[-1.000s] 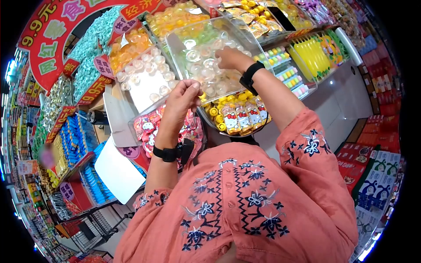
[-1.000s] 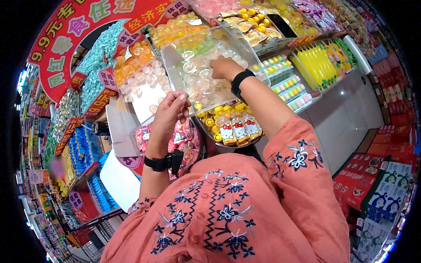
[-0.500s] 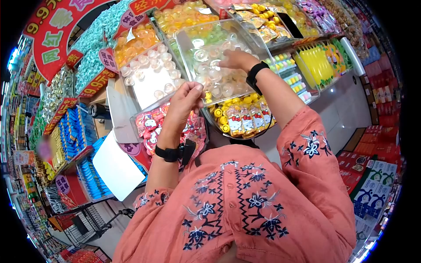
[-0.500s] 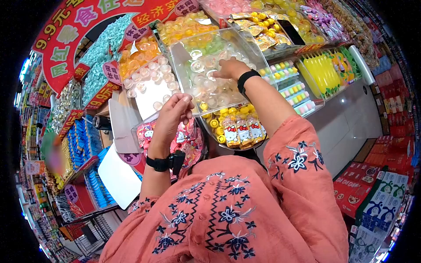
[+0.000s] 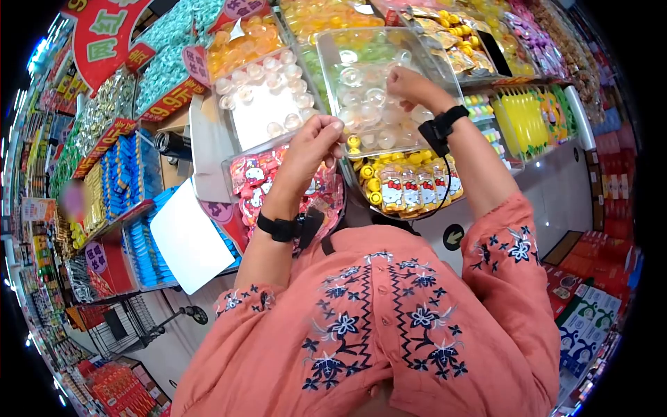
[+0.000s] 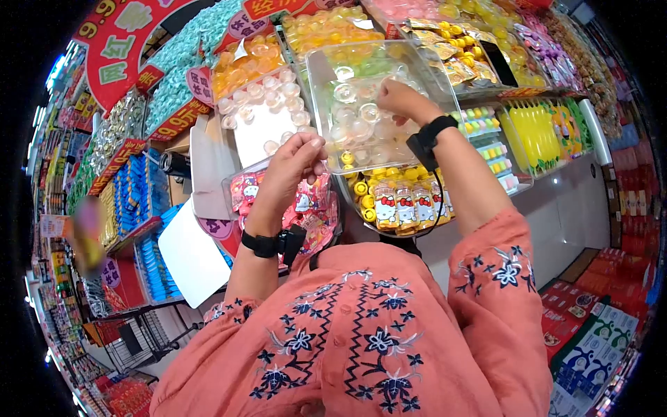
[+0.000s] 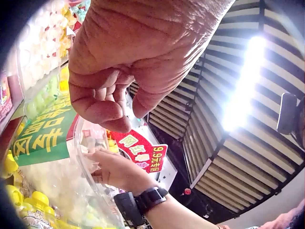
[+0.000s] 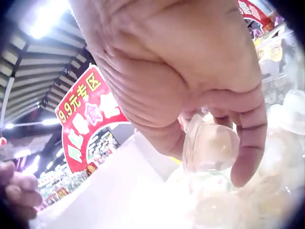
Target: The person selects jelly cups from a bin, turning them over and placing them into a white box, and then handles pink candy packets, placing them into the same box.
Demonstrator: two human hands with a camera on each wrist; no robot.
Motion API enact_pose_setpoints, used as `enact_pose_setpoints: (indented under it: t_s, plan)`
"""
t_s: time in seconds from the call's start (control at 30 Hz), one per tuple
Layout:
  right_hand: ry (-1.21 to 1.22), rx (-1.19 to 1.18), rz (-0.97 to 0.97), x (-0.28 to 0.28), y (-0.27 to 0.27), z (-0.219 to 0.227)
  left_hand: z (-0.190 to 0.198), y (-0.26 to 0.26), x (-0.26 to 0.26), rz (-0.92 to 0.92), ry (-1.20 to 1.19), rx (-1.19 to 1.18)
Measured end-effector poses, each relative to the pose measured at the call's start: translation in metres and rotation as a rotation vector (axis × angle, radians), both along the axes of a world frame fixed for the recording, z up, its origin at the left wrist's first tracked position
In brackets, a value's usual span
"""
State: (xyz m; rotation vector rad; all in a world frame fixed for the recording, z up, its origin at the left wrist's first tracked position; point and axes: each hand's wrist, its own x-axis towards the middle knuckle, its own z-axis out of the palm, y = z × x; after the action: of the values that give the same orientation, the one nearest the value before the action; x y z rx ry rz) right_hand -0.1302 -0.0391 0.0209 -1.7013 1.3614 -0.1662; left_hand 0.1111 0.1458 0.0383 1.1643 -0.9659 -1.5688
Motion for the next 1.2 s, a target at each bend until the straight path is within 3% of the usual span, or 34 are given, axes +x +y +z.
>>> enact_pose_setpoints:
  t_s: [0.17, 0.27, 0.47, 0.6, 0.87, 0.97, 1.1, 1.2]
  plan:
    - [-0.537, 0.125, -0.101, 0.008, 0.035, 0.06, 0.006, -0.008, 0.007, 0.056, -0.048, -0.051]
    - [-0.867, 0.322, 0.0, 0.013, 0.051, 0.061, 0.012, -0.015, 0.003, 0.075, -0.059, -0.101]
    - [-1.184, 0.471, -0.045, 0.039, 0.087, 0.039, 0.02, -0.015, -0.007, 0.096, -0.157, -0.255]
    - [-1.257, 0.542, -0.171, 0.047, 0.094, 0.034, 0.013, -0.017, -0.006, 0.104, -0.232, -0.316]
    - [-1.273, 0.459, -0.184, 0.055, 0.098, 0.019, 0.008, -0.018, -0.005, 0.111, -0.304, -0.374]
    - [-1.244, 0.433, -0.24, 0.063, 0.104, 0.026, 0.008, -0.019, -0.008, 0.205, -0.485, -0.484]
    - [-1.105, 0.407, -0.283, 0.071, 0.112, 0.029, 0.021, -0.015, -0.008, 0.187, -0.778, -0.579]
    - [-1.067, 0.392, -0.204, 0.074, 0.115, 0.025, 0.017, -0.018, -0.002, 0.128, -0.907, -0.694]
